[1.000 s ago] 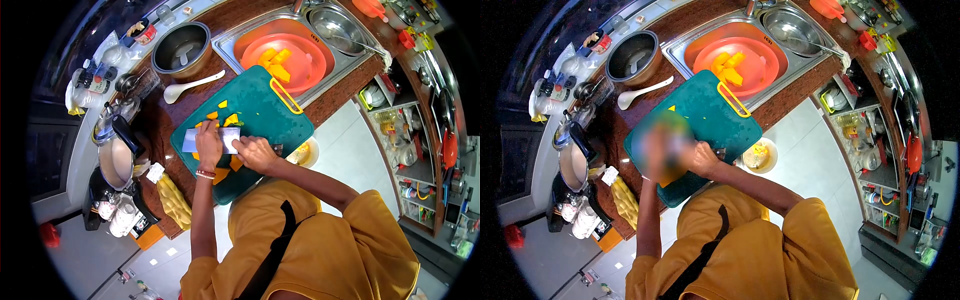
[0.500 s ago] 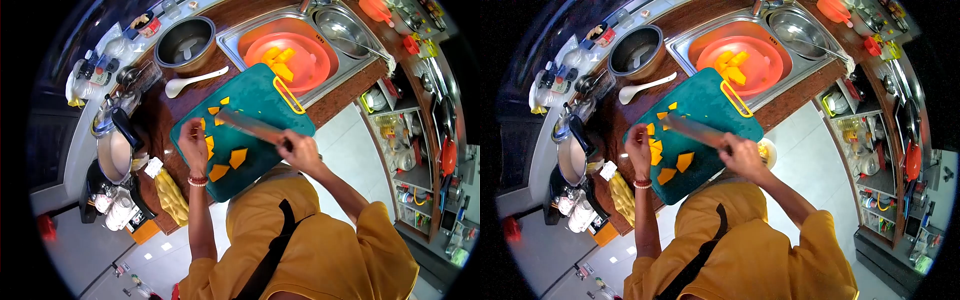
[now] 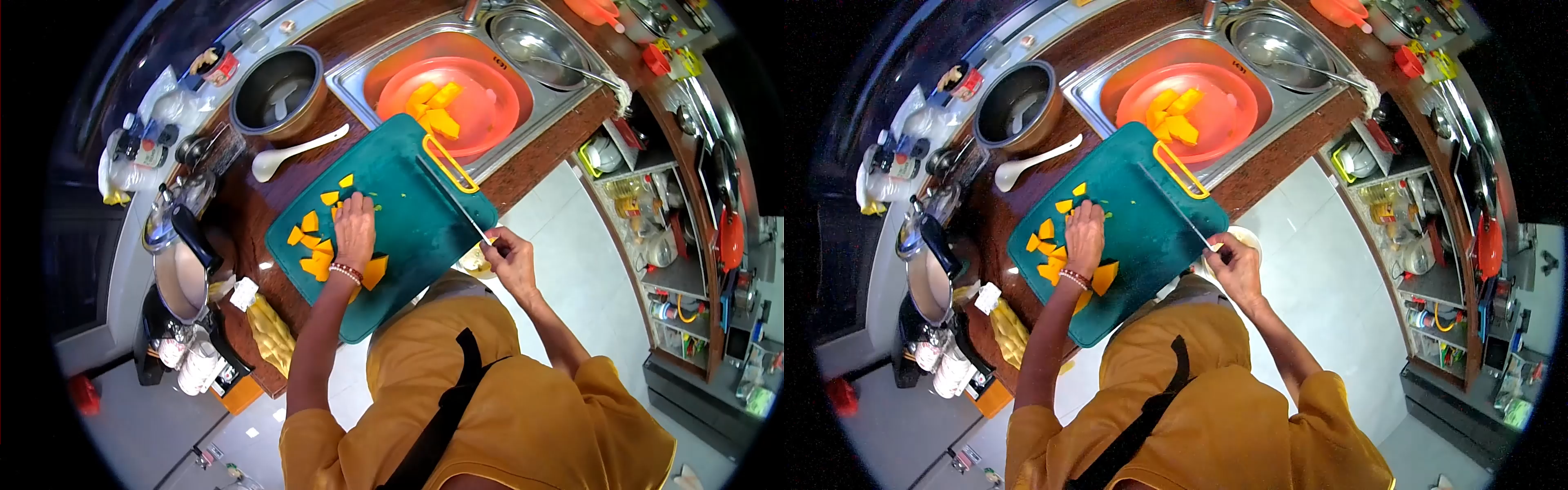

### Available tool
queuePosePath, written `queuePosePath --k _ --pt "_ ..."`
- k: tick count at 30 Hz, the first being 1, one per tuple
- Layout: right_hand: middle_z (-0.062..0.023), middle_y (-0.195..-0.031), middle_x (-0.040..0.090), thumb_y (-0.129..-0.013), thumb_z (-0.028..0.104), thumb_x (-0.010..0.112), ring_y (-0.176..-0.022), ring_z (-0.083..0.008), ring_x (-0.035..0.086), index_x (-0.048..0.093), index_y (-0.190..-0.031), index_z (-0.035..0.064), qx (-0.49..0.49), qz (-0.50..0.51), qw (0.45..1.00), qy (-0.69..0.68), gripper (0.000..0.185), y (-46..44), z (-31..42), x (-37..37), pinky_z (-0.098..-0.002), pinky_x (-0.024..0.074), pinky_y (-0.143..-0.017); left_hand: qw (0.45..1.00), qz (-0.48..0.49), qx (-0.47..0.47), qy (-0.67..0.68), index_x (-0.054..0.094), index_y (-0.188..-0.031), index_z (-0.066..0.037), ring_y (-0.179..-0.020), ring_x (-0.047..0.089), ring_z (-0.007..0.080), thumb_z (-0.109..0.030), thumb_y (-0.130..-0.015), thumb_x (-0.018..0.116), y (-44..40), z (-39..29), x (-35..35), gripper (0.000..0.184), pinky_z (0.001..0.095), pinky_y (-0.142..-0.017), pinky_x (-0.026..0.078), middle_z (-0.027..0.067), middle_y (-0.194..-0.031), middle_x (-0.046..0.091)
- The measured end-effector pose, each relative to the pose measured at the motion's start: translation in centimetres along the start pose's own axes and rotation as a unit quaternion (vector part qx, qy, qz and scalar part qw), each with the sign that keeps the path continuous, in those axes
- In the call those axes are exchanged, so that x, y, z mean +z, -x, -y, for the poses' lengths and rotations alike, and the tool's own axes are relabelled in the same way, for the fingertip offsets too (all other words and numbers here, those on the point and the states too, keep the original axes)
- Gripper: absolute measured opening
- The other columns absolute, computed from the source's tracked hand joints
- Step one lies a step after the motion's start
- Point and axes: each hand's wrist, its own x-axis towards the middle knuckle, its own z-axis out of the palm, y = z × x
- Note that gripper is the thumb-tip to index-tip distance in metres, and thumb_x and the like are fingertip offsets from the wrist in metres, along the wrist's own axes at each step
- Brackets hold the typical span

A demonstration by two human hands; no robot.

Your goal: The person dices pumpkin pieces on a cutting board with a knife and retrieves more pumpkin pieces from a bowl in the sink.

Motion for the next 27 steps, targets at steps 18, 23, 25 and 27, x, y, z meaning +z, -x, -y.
queuePosePath --k 18,23,25,27 --pt "-0.0016 -0.06 0.054 -0.09 0.01 0.058 -0.046 -0.0054 0.046 0.061 -0.099 0.0003 0.073 0.005 0.995 -0.063 0.013 0.2 0.8 -2.8 -0.0209 0.0361 -0.041 0.836 0.1 -0.158 0.516 0.057 -0.117 -0.002 -0.103 0.057 0.0138 -0.002 -0.087 0.063 -1.7 4.1 -6.0 0.031 0.0284 -0.087 0.048 0.0025 -0.114 0.06" --pt "-0.0013 -0.061 0.052 -0.092 0.013 0.059 -0.054 -0.0079 0.047 0.062 -0.096 0.0 0.019 0.108 0.994 -0.002 0.014 0.3 1.6 -0.4 -0.0251 0.0389 -0.051 0.894 0.148 -0.189 0.378 0.054 -0.117 -0.008 -0.09 0.059 0.0232 0.0 -0.064 0.081 8.2 -0.2 -7.8 0.06 0.033 -0.081 0.05 0.0077 -0.108 0.057" --pt "-0.0072 -0.064 0.053 -0.092 0.015 0.059 -0.057 -0.0144 0.051 0.06 -0.094 0.0008 -0.003 0.162 0.985 0.053 0.014 0.2 2.5 0.7 -0.0295 0.0412 -0.054 0.925 0.091 -0.174 0.326 0.054 -0.112 -0.006 -0.087 0.058 0.0283 0.002 -0.064 0.079 9.7 -2.2 -7.2 0.054 0.0342 -0.076 0.05 0.0119 -0.104 0.057" --pt "-0.0119 -0.066 0.055 -0.092 0.014 0.058 -0.057 -0.0196 0.054 0.059 -0.093 0.002 -0.073 0.203 0.974 0.065 0.012 0.3 3.9 1.7 -0.0317 0.0424 -0.054 0.929 0.013 -0.177 0.324 0.055 -0.107 -0.004 -0.084 0.058 0.0301 0.004 -0.065 0.077 10.7 -2.3 -4.8 0.048 0.0346 -0.073 0.049 0.0134 -0.1 0.057"
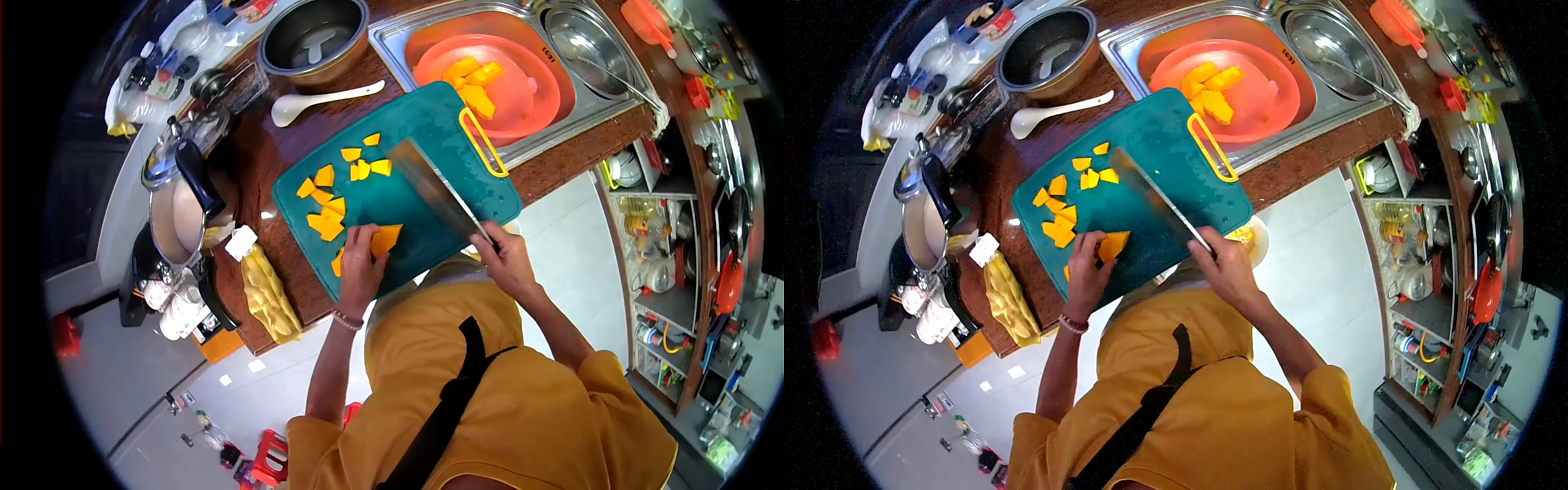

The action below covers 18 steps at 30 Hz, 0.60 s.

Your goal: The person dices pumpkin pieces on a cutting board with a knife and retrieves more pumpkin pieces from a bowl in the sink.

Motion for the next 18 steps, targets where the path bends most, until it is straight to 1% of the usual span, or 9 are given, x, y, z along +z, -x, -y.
queuePosePath --k 1,2,4,5,8,9,12,15,18 --pt "-0.0157 -0.07 0.059 -0.091 0.013 0.058 -0.062 -0.0285 0.059 0.059 -0.092 0.0022 -0.016 0.019 0.999 0.025 0.011 -0.3 0.7 0.4 -0.0355 0.0442 -0.056 0.999 -0.037 0.013 0.005 0.056 -0.105 -0.003 -0.083 0.058 0.031 0.005 -0.066 0.076 -0.1 0.4 0.6 0.045 0.0349 -0.071 0.049 0.0142 -0.099 0.057" --pt "-0.0178 -0.076 0.061 -0.091 0.013 0.057 -0.068 -0.0351 0.061 0.058 -0.094 0.003 -0.07 0.022 0.995 0.065 0.011 -0.5 0.5 0.9 -0.0393 0.0457 -0.058 0.998 -0.06 0.016 0.011 0.056 -0.104 -0.003 -0.082 0.058 0.0312 0.005 -0.067 0.075 -0.4 0.6 1.0 0.042 0.035 -0.07 0.049 0.0144 -0.098 0.058" --pt "-0.0181 -0.08 0.063 -0.091 0.014 0.056 -0.071 -0.0386 0.061 0.057 -0.099 0.0043 -0.135 0.05 0.983 0.116 0.012 -1.1 1.6 1.3 -0.0424 0.0467 -0.058 0.994 -0.105 0.02 0.025 0.057 -0.1 -0.002 -0.081 0.059 0.0315 0.006 -0.068 0.073 -1.3 0.4 1.7 0.036 0.0352 -0.069 0.049 0.0147 -0.096 0.059" --pt "-0.0173 -0.078 0.062 -0.092 0.015 0.055 -0.069 -0.0379 0.06 0.054 -0.1 0.0057 -0.167 0.05 0.972 0.155 0.013 -1.4 1.6 1.7 -0.0442 0.0466 -0.057 0.993 -0.111 0.014 0.026 0.059 -0.097 -0.001 -0.08 0.06 0.0311 0.006 -0.069 0.072 -1.8 0.2 1.7 0.032 0.0347 -0.068 0.05 0.0145 -0.096 0.06" --pt "-0.0167 -0.073 0.06 -0.092 0.016 0.055 -0.067 -0.0377 0.06 0.053 -0.099 0.0066 -0.173 0.089 0.952 0.238 0.012 -2.1 3.0 1.7 -0.0453 0.0458 -0.055 0.993 -0.104 -0.009 0.054 0.063 -0.097 -0.001 -0.091 0.06 0.0333 0.004 -0.072 0.073 -2.2 0.6 1.9 0.028 0.0369 -0.079 0.051 0.0162 -0.103 0.06" --pt "-0.0167 -0.07 0.058 -0.093 0.017 0.054 -0.063 -0.0379 0.059 0.051 -0.097 0.0069 -0.192 0.083 0.944 0.255 0.011 -2.3 2.9 1.8 -0.0466 0.0448 -0.052 0.993 -0.105 -0.006 0.061 0.064 -0.097 -0.001 -0.091 0.061 0.0325 0.004 -0.072 0.074 -2.2 0.6 1.8 0.028 0.0366 -0.079 0.052 0.0157 -0.102 0.06" --pt "-0.017 -0.072 0.06 -0.093 0.015 0.052 -0.062 -0.0385 0.059 0.05 -0.098 0.0071 -0.177 0.112 0.919 0.334 0.01 -2.7 3.0 1.8 -0.0472 0.0459 -0.051 0.992 -0.106 -0.005 0.072 0.064 -0.097 -0.001 -0.09 0.061 0.0323 0.005 -0.071 0.074 -2.1 0.9 1.8 0.028 0.0361 -0.078 0.052 0.0156 -0.1 0.061" --pt "-0.0175 -0.074 0.061 -0.089 0.011 0.053 -0.062 -0.0376 0.061 0.049 -0.098 0.0065 -0.153 0.14 0.892 0.402 0.011 -2.8 3.3 2.2 -0.0466 0.0483 -0.051 0.991 -0.114 -0.002 0.07 0.065 -0.095 -0.001 -0.087 0.062 0.0316 0.005 -0.07 0.074 -2.2 1.2 1.9 0.027 0.0351 -0.077 0.052 0.0151 -0.097 0.063" --pt "-0.0179 -0.074 0.061 -0.084 0.008 0.054 -0.064 -0.0356 0.063 0.048 -0.098 0.0062 -0.158 0.145 0.879 0.427 0.016 -2.9 2.9 3.1 -0.0436 0.0508 -0.051 0.99 -0.118 0.002 0.076 0.066 -0.092 -0.001 -0.085 0.063 0.0309 0.005 -0.07 0.074 -2.2 1.6 2.0 0.024 0.0343 -0.076 0.053 0.0143 -0.094 0.064"
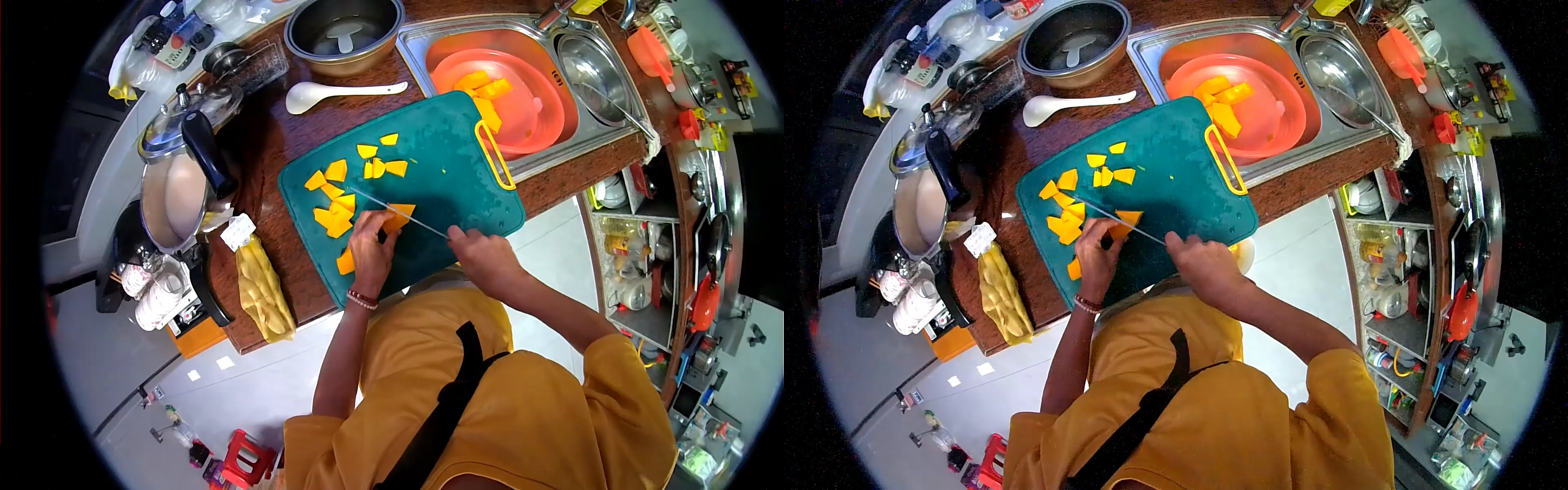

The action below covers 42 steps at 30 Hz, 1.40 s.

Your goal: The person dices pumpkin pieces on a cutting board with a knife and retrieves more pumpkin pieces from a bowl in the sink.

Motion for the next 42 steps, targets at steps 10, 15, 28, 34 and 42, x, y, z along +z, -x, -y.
queuePosePath --k 10,15,28,34,42 --pt "-0.0173 -0.068 0.061 -0.085 0.008 0.052 -0.057 -0.035 0.063 0.048 -0.093 0.0059 -0.033 -0.094 0.995 -0.018 0.01 -5.0 0.9 4.6 -0.0426 0.0502 -0.047 1.0 -0.015 0.003 0.017 0.065 -0.091 0.0 -0.081 0.063 0.0299 0.006 -0.066 0.074 0.0 -0.4 0.0 0.028 0.0341 -0.071 0.051 0.0134 -0.091 0.063" --pt "-0.0192 -0.068 0.062 -0.094 0.022 0.051 -0.06 -0.0394 0.061 0.052 -0.094 0.0032 -0.021 -0.096 0.991 -0.09 0.019 -4.0 0.2 1.6 -0.047 0.0473 -0.05 1.0 -0.025 -0.005 0.018 0.063 -0.091 0.0 -0.084 0.062 0.0306 0.005 -0.069 0.075 0.3 -0.2 0.1 0.026 0.0336 -0.074 0.051 0.014 -0.093 0.062" --pt "-0.0176 -0.066 0.063 -0.093 0.017 0.048 -0.061 -0.0359 0.064 0.05 -0.093 0.0032 0.017 -0.025 0.998 -0.05 0.014 -3.5 1.5 2.5 -0.0455 0.0507 -0.051 0.999 -0.029 -0.023 0.028 0.065 -0.09 0.0 -0.082 0.064 0.0305 0.004 -0.071 0.074 0.2 0.1 0.5 0.022 0.0335 -0.074 0.052 0.014 -0.093 0.064" --pt "-0.0195 -0.066 0.063 -0.094 0.019 0.048 -0.063 -0.039 0.063 0.051 -0.094 0.0014 0.029 -0.053 0.994 -0.089 0.018 -5.7 1.3 3.9 -0.0487 0.0507 -0.054 0.999 -0.03 -0.016 0.017 0.063 -0.09 0.0 -0.081 0.063 0.03 0.004 -0.07 0.074 0.3 0.2 0.5 0.023 0.0328 -0.072 0.052 0.0138 -0.092 0.063" --pt "-0.0218 -0.068 0.061 -0.095 0.024 0.049 -0.065 -0.0424 0.061 0.051 -0.096 0.0025 0.011 -0.055 0.989 -0.137 0.022 -2.9 0.9 0.5 -0.051 0.0473 -0.054 0.995 -0.051 -0.056 0.059 0.061 -0.092 0.002 -0.081 0.063 0.0272 0.002 -0.07 0.076 0.3 -1.3 0.3 0.026 0.0312 -0.076 0.054 0.0127 -0.091 0.06"
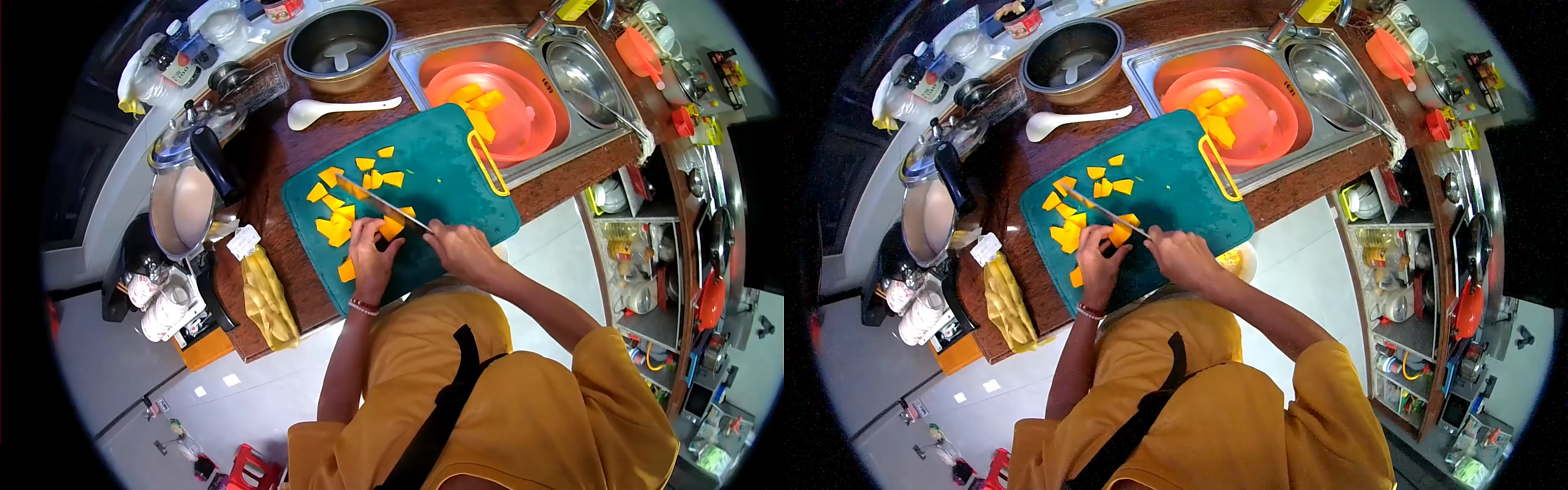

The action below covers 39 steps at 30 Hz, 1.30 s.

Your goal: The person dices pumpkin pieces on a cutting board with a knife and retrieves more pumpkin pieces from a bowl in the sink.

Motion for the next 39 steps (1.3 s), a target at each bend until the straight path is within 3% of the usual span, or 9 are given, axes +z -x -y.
queuePosePath --k 9,18,36,39 --pt "-0.0201 -0.071 0.062 -0.093 0.016 0.051 -0.063 -0.0384 0.063 0.049 -0.092 0.0033 0.064 0.052 0.995 0.054 0.013 1.4 1.6 1.4 -0.0475 0.0496 -0.053 0.999 0.028 0.013 -0.017 0.064 -0.09 0.002 -0.077 0.067 0.0269 0.005 -0.072 0.074 0.2 1.5 -0.4 0.02 0.0306 -0.07 0.056 0.0144 -0.092 0.063" --pt "-0.0162 -0.069 0.06 -0.086 0.008 0.051 -0.057 -0.0347 0.061 0.047 -0.09 0.004 0.019 -0.004 0.997 0.07 0.007 2.8 2.3 0.7 -0.0443 0.0492 -0.05 1.0 0.02 -0.009 -0.008 0.063 -0.089 0.003 -0.077 0.068 0.0251 0.006 -0.073 0.073 0.1 0.6 -0.5 0.019 0.0289 -0.07 0.055 0.013 -0.089 0.064" --pt "-0.0165 -0.08 0.06 -0.085 0.009 0.051 -0.064 -0.0347 0.063 0.047 -0.095 0.0044 0.058 0.09 0.991 0.078 0.012 2.6 1.4 0.9 -0.043 0.0497 -0.055 0.999 0.03 -0.018 -0.013 0.062 -0.089 0.001 -0.077 0.067 0.0251 0.005 -0.075 0.071 -0.1 0.3 -0.7 0.017 0.0295 -0.07 0.055 0.0117 -0.087 0.064" --pt "-0.0166 -0.079 0.06 -0.085 0.008 0.051 -0.064 -0.0348 0.063 0.046 -0.094 0.0044 0.046 0.066 0.992 0.1 0.011 3.2 1.9 1.4 -0.0433 0.0494 -0.054 0.999 0.026 -0.019 -0.012 0.062 -0.088 0.002 -0.077 0.067 0.0248 0.005 -0.075 0.071 -0.1 -0.1 -0.7 0.017 0.0294 -0.069 0.055 0.0116 -0.086 0.064"
